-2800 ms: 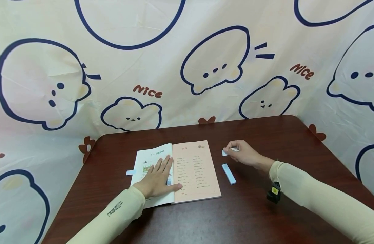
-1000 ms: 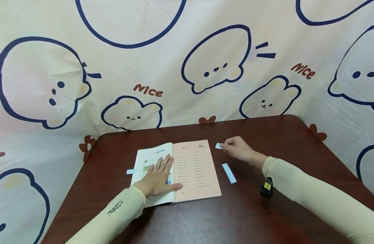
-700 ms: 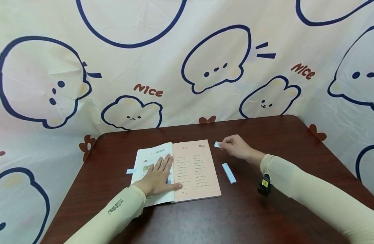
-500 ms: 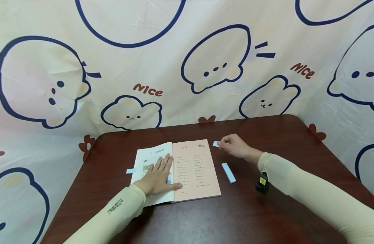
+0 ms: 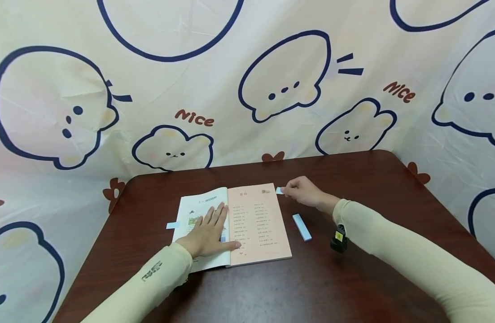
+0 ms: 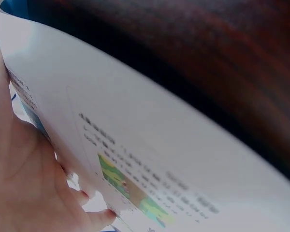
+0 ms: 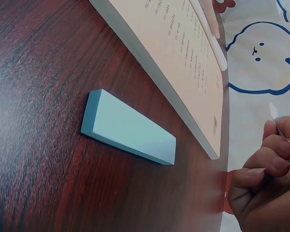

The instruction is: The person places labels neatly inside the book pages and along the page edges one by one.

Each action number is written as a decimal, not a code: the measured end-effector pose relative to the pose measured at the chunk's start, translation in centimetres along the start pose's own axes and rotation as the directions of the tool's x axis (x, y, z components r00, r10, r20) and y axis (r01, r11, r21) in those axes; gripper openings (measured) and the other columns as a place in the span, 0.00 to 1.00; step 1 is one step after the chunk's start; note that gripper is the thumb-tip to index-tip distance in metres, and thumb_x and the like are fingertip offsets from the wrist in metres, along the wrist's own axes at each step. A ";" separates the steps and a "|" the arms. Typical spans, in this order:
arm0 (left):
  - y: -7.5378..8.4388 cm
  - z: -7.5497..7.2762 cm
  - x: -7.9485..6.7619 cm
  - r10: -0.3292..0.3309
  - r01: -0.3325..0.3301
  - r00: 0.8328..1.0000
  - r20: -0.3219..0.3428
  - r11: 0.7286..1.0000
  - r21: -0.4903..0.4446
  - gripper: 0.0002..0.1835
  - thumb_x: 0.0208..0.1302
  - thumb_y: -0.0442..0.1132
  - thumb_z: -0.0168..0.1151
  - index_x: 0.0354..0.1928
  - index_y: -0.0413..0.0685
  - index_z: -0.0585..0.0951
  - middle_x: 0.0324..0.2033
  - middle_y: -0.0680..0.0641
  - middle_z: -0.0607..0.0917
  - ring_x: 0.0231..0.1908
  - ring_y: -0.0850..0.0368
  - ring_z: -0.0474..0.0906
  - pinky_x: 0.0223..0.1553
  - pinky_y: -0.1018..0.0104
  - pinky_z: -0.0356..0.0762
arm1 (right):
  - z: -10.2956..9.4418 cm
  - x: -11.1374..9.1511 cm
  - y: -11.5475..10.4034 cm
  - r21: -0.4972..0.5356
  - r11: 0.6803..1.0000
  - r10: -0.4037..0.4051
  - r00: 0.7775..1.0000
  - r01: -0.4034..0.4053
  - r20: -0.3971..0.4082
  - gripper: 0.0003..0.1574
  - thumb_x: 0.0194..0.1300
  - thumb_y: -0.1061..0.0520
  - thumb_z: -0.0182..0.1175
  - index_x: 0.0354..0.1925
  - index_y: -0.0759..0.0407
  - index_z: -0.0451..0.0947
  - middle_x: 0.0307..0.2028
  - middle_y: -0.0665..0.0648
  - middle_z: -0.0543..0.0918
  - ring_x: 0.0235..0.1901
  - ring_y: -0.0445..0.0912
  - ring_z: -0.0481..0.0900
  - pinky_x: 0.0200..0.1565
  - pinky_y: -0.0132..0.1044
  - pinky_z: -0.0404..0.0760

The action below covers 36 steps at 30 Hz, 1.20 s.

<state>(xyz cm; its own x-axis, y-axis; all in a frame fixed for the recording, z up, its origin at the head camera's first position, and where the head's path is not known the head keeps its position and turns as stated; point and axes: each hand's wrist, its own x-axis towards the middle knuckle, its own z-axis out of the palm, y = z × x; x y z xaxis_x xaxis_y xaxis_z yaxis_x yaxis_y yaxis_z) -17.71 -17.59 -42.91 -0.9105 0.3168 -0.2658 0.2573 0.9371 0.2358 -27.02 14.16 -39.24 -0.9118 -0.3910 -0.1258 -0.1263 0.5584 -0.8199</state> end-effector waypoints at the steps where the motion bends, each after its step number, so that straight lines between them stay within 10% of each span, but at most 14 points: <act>1: 0.0 0.0 0.0 -0.001 0.001 1.000 0.000 1.000 0.000 0.65 0.59 0.79 0.53 0.81 0.44 0.39 0.82 0.43 0.39 0.81 0.37 0.37 0.76 0.32 0.44 | 0.1 0.1 0.0 0.002 1.000 -0.001 1.000 0.001 0.000 0.24 0.77 0.49 0.56 0.36 0.70 0.82 0.22 0.53 0.72 0.21 0.44 0.62 0.26 0.34 0.65; 20: 0.0 -0.1 0.0 0.010 -0.010 1.000 0.002 1.000 0.004 0.64 0.60 0.78 0.53 0.81 0.43 0.40 0.82 0.43 0.39 0.81 0.36 0.37 0.76 0.32 0.44 | 1.3 1.4 0.5 -0.013 1.000 0.027 0.999 -0.027 -0.029 0.24 0.75 0.50 0.57 0.31 0.69 0.81 0.38 0.62 0.84 0.27 0.45 0.68 0.32 0.35 0.70; 36: 0.1 -0.2 -0.1 0.006 -0.006 1.000 0.004 1.000 0.005 0.63 0.60 0.78 0.53 0.81 0.43 0.41 0.82 0.43 0.39 0.81 0.36 0.37 0.76 0.32 0.44 | 1.5 2.0 0.1 -0.029 0.999 0.031 1.000 -0.031 0.005 0.27 0.74 0.47 0.59 0.29 0.70 0.80 0.13 0.47 0.65 0.18 0.43 0.60 0.24 0.34 0.63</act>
<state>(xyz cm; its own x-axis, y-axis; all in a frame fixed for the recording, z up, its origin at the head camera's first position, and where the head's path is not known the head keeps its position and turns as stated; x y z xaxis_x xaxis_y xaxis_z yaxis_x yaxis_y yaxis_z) -17.68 -17.53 -42.68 -0.9077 0.3229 -0.2679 0.2643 0.9360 0.2327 -28.32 12.33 -40.40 -0.9131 -0.3775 -0.1540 -0.1095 0.5910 -0.7992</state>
